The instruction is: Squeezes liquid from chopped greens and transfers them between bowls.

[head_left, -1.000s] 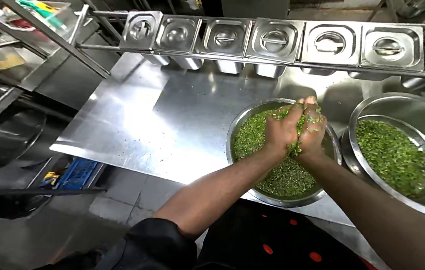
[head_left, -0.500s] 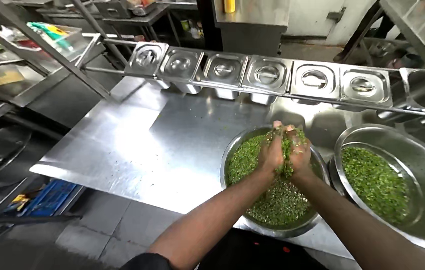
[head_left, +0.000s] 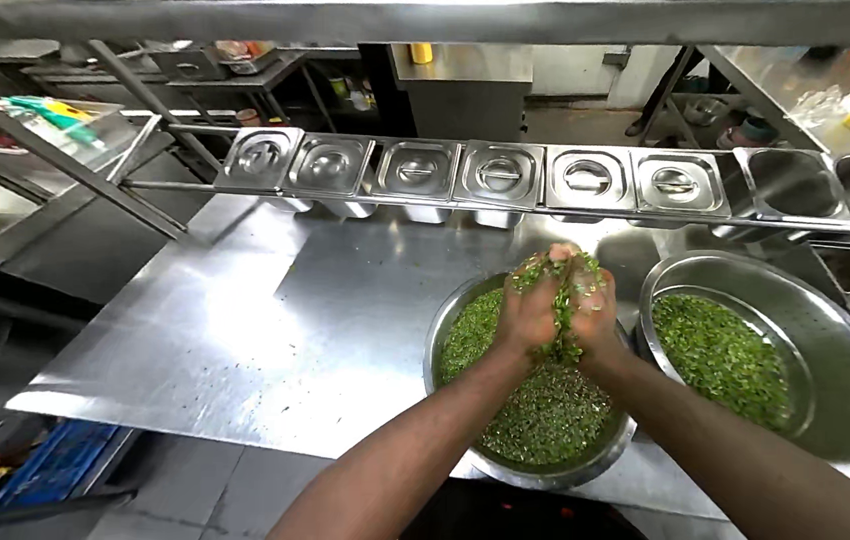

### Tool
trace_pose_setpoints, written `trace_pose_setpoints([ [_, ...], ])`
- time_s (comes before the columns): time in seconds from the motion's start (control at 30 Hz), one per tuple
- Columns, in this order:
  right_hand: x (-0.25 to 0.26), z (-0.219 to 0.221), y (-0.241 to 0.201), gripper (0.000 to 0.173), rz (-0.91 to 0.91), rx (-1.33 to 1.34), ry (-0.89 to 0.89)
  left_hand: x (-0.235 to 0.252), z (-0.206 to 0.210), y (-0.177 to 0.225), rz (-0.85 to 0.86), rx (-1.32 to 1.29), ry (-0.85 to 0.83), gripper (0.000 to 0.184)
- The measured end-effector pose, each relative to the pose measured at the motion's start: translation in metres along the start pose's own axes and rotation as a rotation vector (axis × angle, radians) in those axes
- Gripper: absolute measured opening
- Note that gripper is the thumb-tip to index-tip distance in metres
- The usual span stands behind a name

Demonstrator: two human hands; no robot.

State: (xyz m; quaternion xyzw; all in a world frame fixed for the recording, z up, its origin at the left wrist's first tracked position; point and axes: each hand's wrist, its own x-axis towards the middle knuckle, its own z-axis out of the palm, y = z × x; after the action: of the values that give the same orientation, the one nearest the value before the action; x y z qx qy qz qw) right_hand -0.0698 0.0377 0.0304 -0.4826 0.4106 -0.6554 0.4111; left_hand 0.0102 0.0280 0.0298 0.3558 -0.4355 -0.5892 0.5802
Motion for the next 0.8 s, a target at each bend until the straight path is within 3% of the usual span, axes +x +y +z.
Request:
trace_pose_setpoints([
  [0.27, 0.019, 0.007, -0.01, 0.033, -0.171, 0.074, 0.067, 0.009, 0.015, 0.022, 0.046, 0.077, 0.005, 0.034],
  [0.57, 0.016, 0.013, -0.006, 0.031, -0.235, 0.117, 0.06, 0.005, 0.015, 0.023, 0.147, 0.088, 0.068, 0.033],
  [0.8, 0.019, 0.013, -0.007, 0.028, -0.224, 0.137, 0.061, 0.007, 0.017, 0.025, 0.123, 0.14, 0.1, 0.033],
])
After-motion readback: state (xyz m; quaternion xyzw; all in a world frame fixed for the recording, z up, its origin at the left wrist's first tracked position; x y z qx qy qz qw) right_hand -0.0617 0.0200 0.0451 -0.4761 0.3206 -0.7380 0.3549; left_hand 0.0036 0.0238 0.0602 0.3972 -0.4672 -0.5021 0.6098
